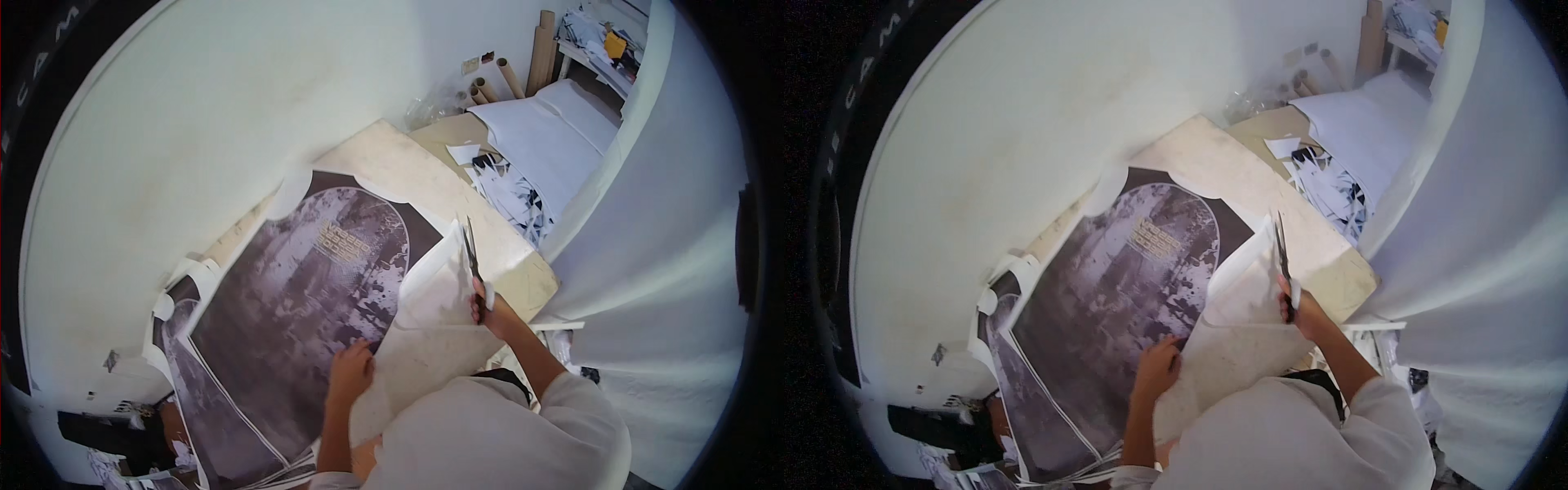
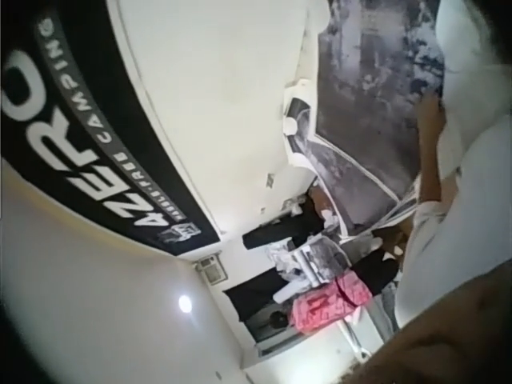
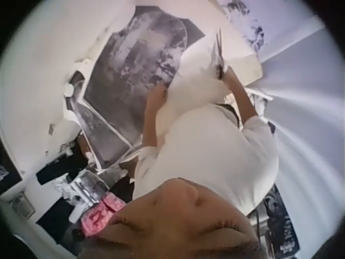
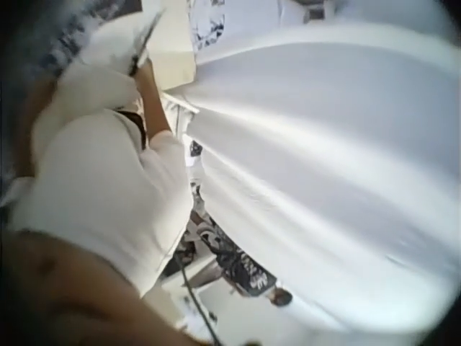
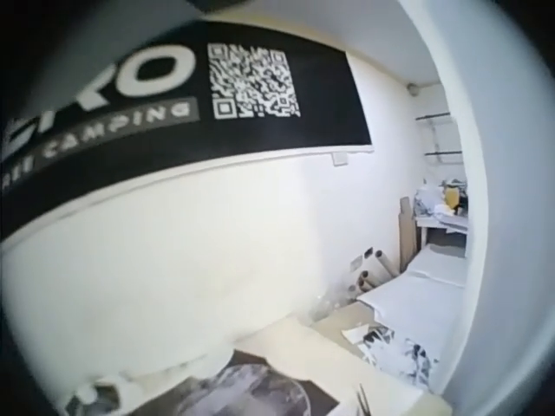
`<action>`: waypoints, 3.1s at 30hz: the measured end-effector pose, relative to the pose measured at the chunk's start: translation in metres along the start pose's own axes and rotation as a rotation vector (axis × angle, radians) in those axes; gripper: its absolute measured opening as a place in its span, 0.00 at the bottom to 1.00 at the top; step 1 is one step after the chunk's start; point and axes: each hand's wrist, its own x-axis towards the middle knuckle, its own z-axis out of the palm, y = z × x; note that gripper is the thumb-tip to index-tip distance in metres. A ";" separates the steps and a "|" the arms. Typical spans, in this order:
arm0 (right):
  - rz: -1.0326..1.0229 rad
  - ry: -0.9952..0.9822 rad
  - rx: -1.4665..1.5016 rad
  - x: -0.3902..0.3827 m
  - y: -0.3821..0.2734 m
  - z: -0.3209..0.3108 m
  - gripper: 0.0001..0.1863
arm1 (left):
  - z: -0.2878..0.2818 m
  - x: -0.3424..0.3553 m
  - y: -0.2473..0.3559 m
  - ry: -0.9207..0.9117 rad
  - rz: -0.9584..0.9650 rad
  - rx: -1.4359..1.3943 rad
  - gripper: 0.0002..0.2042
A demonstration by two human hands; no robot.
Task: Cutting out printed garment patterns from a large sheet of fabric using scissors on a workbench.
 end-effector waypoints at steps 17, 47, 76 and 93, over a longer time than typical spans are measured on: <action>-0.044 0.107 -0.687 -0.114 0.045 0.027 0.18 | -0.052 0.039 -0.008 0.290 0.075 -0.116 0.09; -0.081 0.196 -0.517 -0.029 0.072 0.063 0.23 | 0.091 0.107 0.052 0.347 0.118 -0.024 0.20; -0.049 0.169 -0.632 -0.079 0.068 0.034 0.26 | 0.048 0.056 0.063 0.162 0.107 -0.178 0.12; -0.092 0.049 -0.650 0.029 0.007 0.079 0.25 | 0.082 0.110 0.058 0.452 0.114 -0.021 0.22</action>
